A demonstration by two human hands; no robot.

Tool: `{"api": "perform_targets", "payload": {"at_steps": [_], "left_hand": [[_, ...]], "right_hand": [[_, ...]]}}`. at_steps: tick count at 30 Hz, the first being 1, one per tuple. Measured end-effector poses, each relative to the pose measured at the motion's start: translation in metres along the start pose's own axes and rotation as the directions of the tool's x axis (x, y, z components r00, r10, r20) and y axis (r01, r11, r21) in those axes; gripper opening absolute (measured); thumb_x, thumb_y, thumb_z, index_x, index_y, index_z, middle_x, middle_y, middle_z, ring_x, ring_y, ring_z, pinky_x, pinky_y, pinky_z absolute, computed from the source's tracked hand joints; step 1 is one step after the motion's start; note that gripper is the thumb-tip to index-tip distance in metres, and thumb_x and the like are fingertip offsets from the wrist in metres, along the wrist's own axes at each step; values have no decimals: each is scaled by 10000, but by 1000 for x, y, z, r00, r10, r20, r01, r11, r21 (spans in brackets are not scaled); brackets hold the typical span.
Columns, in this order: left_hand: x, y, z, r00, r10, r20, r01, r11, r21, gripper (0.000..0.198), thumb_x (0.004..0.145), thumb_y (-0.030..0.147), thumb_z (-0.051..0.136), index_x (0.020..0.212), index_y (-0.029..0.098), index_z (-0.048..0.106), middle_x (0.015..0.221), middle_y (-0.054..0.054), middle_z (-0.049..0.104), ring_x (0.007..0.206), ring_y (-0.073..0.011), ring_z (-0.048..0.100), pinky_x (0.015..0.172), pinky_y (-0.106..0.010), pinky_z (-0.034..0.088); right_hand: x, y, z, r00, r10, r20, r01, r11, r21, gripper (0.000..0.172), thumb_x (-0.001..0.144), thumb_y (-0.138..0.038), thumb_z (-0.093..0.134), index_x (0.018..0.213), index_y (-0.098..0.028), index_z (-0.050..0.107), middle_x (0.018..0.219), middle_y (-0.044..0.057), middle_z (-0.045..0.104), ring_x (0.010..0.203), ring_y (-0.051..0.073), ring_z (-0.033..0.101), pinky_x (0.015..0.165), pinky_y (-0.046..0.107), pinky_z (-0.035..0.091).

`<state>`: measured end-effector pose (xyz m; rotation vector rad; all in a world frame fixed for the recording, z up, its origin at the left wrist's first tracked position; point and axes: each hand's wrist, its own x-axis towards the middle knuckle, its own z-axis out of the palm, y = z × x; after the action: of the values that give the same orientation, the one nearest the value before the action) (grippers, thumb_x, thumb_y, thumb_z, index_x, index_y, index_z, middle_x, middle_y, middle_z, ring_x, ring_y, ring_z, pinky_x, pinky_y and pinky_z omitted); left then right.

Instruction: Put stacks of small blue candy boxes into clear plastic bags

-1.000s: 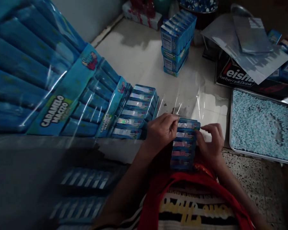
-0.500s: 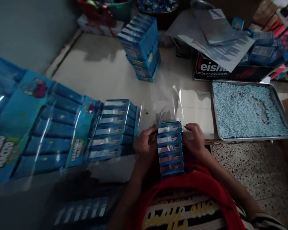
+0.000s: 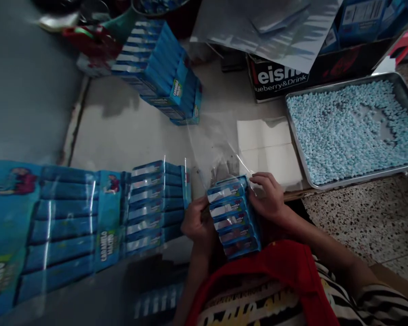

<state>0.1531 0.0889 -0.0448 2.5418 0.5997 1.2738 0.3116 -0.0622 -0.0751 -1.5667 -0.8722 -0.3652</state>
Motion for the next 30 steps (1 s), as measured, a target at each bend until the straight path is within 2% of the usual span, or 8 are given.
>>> {"api": "perform_targets", "payload": {"at_steps": [3, 6, 9, 14, 16, 22, 25, 30], "left_hand": [[5, 3, -9, 995, 79, 58, -79, 997, 7, 87, 992, 261, 693, 1063, 284, 738, 1021, -12, 816, 899, -242, 799, 782, -402, 659], [9, 6, -13, 992, 116, 54, -117, 993, 17, 122, 1011, 198, 659, 1039, 299, 720, 991, 8, 802, 872, -228, 794, 736, -395, 650], [11, 6, -13, 991, 118, 65, -119, 993, 11, 117, 1017, 197, 650, 1027, 298, 708, 971, 9, 797, 864, -222, 791, 728, -393, 648], [9, 4, -11, 994, 92, 65, -92, 996, -3, 62, 1007, 237, 678, 1017, 279, 723, 986, -10, 816, 878, -222, 793, 760, -382, 650], [9, 3, -9, 994, 98, 58, -97, 995, -15, 72, 1000, 228, 681, 1018, 275, 734, 995, -13, 820, 892, -220, 793, 782, -376, 646], [5, -4, 3, 981, 165, -102, -172, 983, -63, 80, 952, 246, 725, 967, 192, 782, 913, -46, 827, 820, -178, 786, 756, -275, 608], [-5, -9, 5, 990, 106, -94, -111, 993, -45, 135, 933, 261, 763, 1036, 182, 804, 976, -70, 841, 870, -194, 797, 803, -291, 614], [-17, -20, 13, 992, -67, -104, 60, 996, -66, 255, 904, 369, 783, 1079, 184, 796, 983, -75, 839, 855, -220, 801, 786, -328, 633]], "right_hand": [[3, 1, 0, 998, -65, 17, 66, 997, -38, 245, 951, -141, 648, 1164, -239, 720, 1101, 87, 774, 1025, 193, 767, 897, 326, 651], [5, 1, -1, 997, -71, 29, 73, 995, -65, 225, 976, -186, 629, 1170, -238, 730, 1098, 90, 777, 1030, 196, 766, 895, 336, 657], [7, 0, -4, 997, -68, 22, 70, 993, -99, 237, 978, -225, 626, 1196, -238, 718, 1118, 100, 779, 1046, 211, 758, 905, 365, 651], [16, -3, -12, 971, -240, 20, 238, 943, -232, 120, 991, -232, 650, 1072, -257, 736, 1000, 58, 784, 881, 188, 726, 785, 340, 564], [20, -5, -13, 963, -267, 36, 265, 920, -288, 122, 1008, -215, 639, 1048, -262, 744, 968, 42, 783, 846, 174, 709, 772, 331, 532], [21, -5, -10, 973, -230, 27, 224, 904, -363, 86, 1030, -211, 653, 980, -232, 721, 894, 30, 762, 794, 165, 684, 745, 315, 470], [14, -4, -9, 983, -181, 44, 184, 913, -365, 147, 1039, -187, 639, 902, -223, 681, 817, 16, 731, 729, 150, 658, 698, 300, 437], [8, -5, -7, 973, -213, 91, 232, 888, -398, 214, 1057, -177, 596, 857, -227, 651, 754, 0, 714, 683, 149, 627, 670, 311, 410]]}}
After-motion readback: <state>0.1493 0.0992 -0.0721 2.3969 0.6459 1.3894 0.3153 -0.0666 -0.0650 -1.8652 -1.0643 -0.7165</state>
